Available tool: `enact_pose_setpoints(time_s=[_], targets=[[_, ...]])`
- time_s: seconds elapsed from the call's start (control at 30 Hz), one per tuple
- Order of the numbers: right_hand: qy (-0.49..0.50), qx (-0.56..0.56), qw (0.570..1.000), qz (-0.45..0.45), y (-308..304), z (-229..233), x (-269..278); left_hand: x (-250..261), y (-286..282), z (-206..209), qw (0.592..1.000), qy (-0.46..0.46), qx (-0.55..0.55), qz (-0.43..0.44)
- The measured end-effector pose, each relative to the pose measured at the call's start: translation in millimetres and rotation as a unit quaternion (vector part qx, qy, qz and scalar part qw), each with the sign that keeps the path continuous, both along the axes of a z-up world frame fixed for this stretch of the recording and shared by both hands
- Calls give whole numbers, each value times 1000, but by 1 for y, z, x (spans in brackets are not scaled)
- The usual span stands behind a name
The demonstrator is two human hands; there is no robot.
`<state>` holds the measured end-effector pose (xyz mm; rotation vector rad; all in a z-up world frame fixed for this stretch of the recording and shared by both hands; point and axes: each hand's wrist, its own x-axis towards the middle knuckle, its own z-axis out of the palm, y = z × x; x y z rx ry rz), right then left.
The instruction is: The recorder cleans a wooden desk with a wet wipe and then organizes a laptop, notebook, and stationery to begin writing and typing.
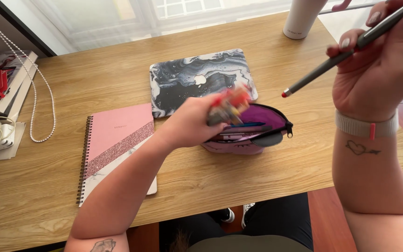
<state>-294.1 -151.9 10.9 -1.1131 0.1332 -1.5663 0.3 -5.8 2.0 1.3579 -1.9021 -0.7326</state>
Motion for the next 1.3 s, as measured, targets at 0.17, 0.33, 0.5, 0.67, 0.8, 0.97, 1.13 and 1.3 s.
enact_pose_setpoints(time_s=[0.17,0.33,0.5,0.67,0.8,0.97,1.13,1.3], targets=[[46,-56,997,-23,14,0,-8,-23,-17,-5,957,-283,43,48],[112,-97,988,-46,35,15,-7,-30,-14,17,924,-369,58,76],[550,-254,788,-108,55,18,-4,-4,-14,0,951,-270,-137,58],[618,-304,723,-57,66,3,9,1,-14,-1,827,-356,-433,38],[598,-303,736,-92,71,2,19,-15,-18,-9,892,-357,-275,13],[574,-274,747,-195,78,15,19,1,-21,-15,947,-270,-161,68],[533,-262,757,-273,74,-9,4,86,-15,31,891,-309,-304,135],[556,-279,743,-247,75,-19,20,218,-4,66,825,-352,-366,250]])
